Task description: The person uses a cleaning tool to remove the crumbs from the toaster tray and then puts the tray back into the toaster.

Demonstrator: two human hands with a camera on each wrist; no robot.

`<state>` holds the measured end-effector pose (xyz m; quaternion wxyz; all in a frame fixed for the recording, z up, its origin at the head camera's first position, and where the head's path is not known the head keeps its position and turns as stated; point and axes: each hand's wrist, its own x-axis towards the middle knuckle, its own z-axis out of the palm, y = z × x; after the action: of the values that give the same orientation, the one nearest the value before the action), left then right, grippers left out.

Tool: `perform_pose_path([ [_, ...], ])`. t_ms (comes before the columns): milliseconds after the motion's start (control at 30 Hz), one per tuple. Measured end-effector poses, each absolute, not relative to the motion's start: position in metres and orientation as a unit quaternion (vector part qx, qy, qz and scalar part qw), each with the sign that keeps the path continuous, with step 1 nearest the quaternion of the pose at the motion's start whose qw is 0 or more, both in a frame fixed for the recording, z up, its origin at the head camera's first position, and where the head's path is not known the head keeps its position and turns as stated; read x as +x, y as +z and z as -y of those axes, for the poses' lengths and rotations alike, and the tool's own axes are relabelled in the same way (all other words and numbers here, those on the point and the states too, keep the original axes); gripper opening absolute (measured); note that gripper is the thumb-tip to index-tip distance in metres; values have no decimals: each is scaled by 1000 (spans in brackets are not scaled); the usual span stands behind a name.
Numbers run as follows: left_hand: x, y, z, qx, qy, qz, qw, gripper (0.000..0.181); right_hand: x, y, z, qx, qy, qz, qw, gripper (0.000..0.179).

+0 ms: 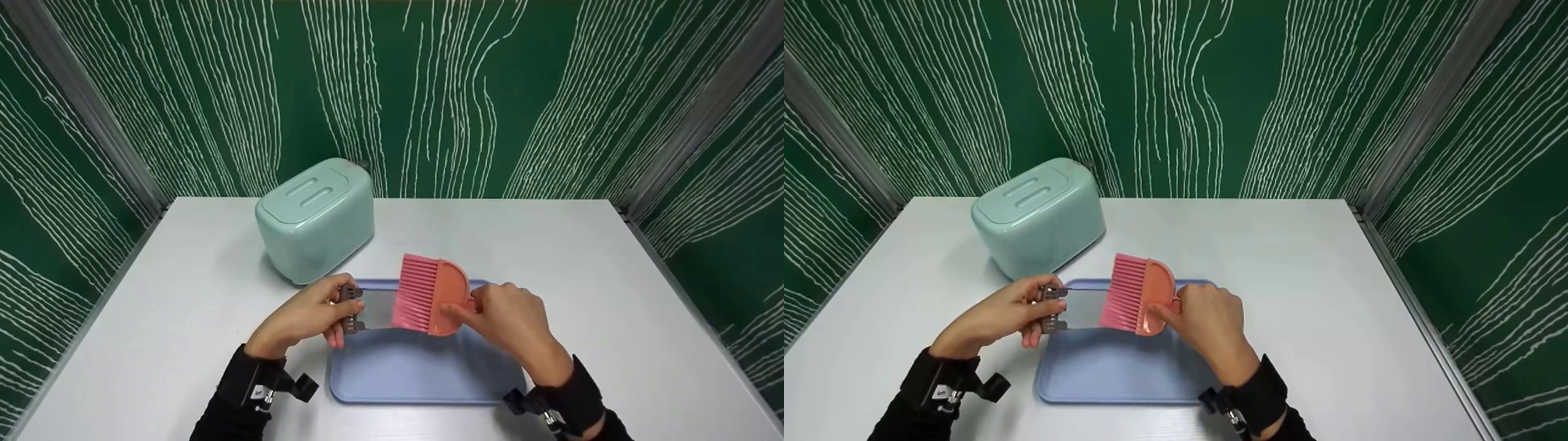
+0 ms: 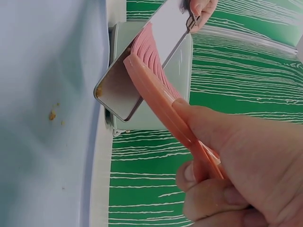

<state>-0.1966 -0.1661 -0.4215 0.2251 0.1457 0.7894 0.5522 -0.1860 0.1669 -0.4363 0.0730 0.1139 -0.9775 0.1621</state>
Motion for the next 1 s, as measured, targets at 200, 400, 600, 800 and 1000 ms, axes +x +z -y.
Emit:
perform_pose_path([
  [200,-195,-420,168,150,554,-789,217,17,-186,-438,-168,114,161,977,84,69],
  [400,-196,-420,168,149,552,-792,214,15,-187,-440,-170,112,158,978,81,69],
  [600,-195,-418,170,152,552,-792,213,17,-188,-439,-170,105,151,980,74,70],
  [800,-195,-417,171,152,549,-795,210,18,-189,-439,-172,103,147,981,73,69],
  [1000,-195,-416,171,156,544,-799,205,17,-190,-439,-174,101,145,982,70,69],
])
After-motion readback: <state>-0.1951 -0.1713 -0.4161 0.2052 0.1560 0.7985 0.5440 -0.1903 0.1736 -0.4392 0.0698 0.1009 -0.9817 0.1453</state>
